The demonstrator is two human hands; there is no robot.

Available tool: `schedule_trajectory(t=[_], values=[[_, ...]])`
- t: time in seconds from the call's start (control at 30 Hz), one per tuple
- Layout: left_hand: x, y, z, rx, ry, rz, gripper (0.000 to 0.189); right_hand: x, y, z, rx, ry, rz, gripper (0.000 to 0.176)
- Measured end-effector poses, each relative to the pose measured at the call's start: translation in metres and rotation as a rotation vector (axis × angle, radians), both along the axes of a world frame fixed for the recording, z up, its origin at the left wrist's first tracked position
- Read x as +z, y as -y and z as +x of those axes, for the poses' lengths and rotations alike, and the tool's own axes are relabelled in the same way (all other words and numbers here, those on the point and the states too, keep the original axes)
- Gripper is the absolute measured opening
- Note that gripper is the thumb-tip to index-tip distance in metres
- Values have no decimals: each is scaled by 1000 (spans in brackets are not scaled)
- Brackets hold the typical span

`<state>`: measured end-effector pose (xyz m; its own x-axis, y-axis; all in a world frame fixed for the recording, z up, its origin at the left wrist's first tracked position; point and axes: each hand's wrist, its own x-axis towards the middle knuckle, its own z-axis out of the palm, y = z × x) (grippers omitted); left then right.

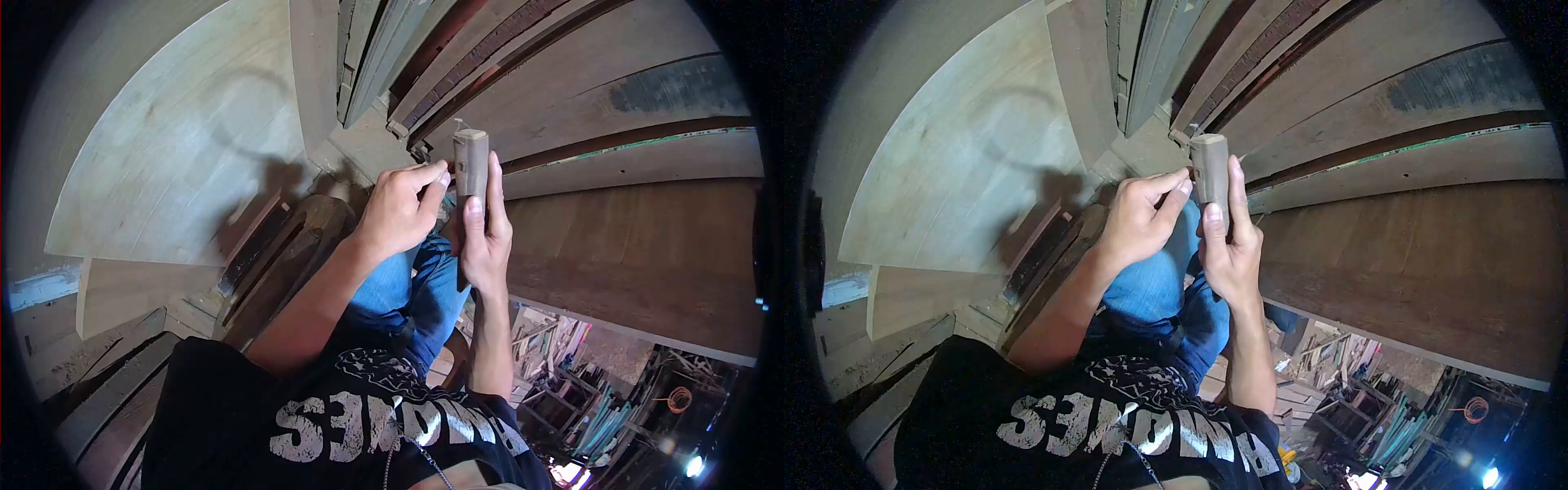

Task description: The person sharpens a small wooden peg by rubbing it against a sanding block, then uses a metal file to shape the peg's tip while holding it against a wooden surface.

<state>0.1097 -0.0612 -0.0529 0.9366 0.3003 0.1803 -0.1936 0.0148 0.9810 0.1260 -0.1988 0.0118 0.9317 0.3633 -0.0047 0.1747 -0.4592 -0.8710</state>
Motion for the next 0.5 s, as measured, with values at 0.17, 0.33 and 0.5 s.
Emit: schedule_trajectory(t=[0.17, 0.33, 0.5], values=[[0, 6, -2, -142, -63, -171, 32, -7, 21, 4, 35, -975, 1108, 56], [8, 2, -3, -187, -162, -185, 30, -12, 22, -3, 39, -993, 1200, 57], [-2, 3, -1, -67, -99, -92, 31, -3, -8, -15, -204, -184, 340, 65]])
